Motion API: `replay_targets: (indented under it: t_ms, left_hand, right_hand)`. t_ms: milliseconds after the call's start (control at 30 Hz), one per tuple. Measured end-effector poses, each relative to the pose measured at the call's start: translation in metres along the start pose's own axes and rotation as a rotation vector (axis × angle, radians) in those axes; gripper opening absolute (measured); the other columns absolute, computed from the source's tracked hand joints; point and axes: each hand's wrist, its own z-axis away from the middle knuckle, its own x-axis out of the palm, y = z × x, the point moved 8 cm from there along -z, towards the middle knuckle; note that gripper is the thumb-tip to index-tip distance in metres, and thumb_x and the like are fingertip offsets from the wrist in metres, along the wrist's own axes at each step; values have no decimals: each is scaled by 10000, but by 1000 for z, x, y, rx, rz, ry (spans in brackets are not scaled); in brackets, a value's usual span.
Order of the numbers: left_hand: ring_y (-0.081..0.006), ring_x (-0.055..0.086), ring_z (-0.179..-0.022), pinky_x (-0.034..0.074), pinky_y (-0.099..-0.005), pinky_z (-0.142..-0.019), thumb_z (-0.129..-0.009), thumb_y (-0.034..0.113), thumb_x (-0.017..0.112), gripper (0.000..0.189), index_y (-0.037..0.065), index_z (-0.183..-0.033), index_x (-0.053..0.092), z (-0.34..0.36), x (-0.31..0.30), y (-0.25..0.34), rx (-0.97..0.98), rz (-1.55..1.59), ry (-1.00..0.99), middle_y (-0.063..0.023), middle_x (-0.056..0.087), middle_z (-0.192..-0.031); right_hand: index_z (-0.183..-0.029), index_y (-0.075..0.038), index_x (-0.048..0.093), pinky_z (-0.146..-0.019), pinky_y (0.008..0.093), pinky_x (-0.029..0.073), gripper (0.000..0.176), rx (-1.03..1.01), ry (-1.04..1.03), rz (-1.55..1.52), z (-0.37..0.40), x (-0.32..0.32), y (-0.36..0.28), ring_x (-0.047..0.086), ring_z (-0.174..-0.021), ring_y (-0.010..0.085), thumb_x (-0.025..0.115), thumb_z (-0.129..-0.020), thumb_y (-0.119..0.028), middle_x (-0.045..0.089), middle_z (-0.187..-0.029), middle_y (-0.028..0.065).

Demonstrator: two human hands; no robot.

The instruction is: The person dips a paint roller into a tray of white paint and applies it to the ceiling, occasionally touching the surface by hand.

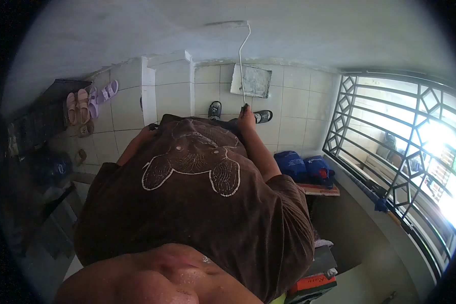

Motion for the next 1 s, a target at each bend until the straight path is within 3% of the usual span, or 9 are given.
replay_targets:
  t_ms: [100,267,400,600,700,767,900,1000]
  left_hand:
    - [-264,619,-1014,482,-367,-867,-843,319,616,456,29,-1193,572,-7,2,6,-30,149,-10,-159,637,-1130]
    - [-267,622,-1017,482,-361,-866,-834,276,608,443,36,-1204,565,-1,-2,31,-2,11,8,-163,640,-1126]
    - [-264,632,-992,484,-355,-857,-828,262,605,445,39,-1210,558,-4,5,11,-1,24,5,-170,654,-1093]
    - [-262,640,-954,490,-348,-835,-827,276,611,426,42,-1182,580,11,9,4,-69,-32,-58,-169,665,-1058]
    - [-256,640,-943,493,-343,-820,-842,283,612,407,31,-1161,592,3,9,3,168,-208,-49,-172,668,-1038]
    - [-258,636,-952,487,-344,-832,-852,288,611,402,27,-1156,594,-10,6,-8,61,-75,-17,-169,669,-1028]
    - [-258,625,-981,471,-349,-867,-862,290,607,391,29,-1154,596,-7,-6,17,-19,-15,-10,-161,668,-1031]
    - [-261,623,-977,465,-352,-872,-866,293,604,384,38,-1152,599,3,-15,41,40,-12,22,-161,668,-1020]
  right_hand:
    - [-1056,13,536,-733,503,485,251,-64,39,-39,-3,-3,4,596,-874,442,523,-870,-155,623,-917,266]
    - [-1049,7,536,-734,507,478,252,-18,27,-41,-2,-3,3,595,-874,443,534,-850,-147,622,-916,267]
    - [-1029,7,536,-724,513,468,230,-16,28,-55,10,-8,-12,588,-858,448,529,-852,-139,616,-890,261]
    - [-1044,-5,537,-681,489,465,221,-294,266,-213,23,-37,-58,582,-804,440,525,-868,-139,601,-833,240]
    - [-1081,6,523,-683,478,470,251,-249,289,-229,13,-50,-84,584,-801,439,528,-867,-125,604,-846,245]
    - [-1102,14,512,-686,481,471,271,-259,318,-267,3,-49,-89,588,-801,441,528,-864,-115,607,-851,250]
    - [-1124,25,499,-694,487,481,294,-161,227,-148,-6,-19,-62,597,-807,444,528,-860,-101,612,-863,265]
    - [-1128,22,498,-705,494,486,299,-195,237,-129,-3,4,-38,597,-823,447,526,-862,-112,612,-862,272]
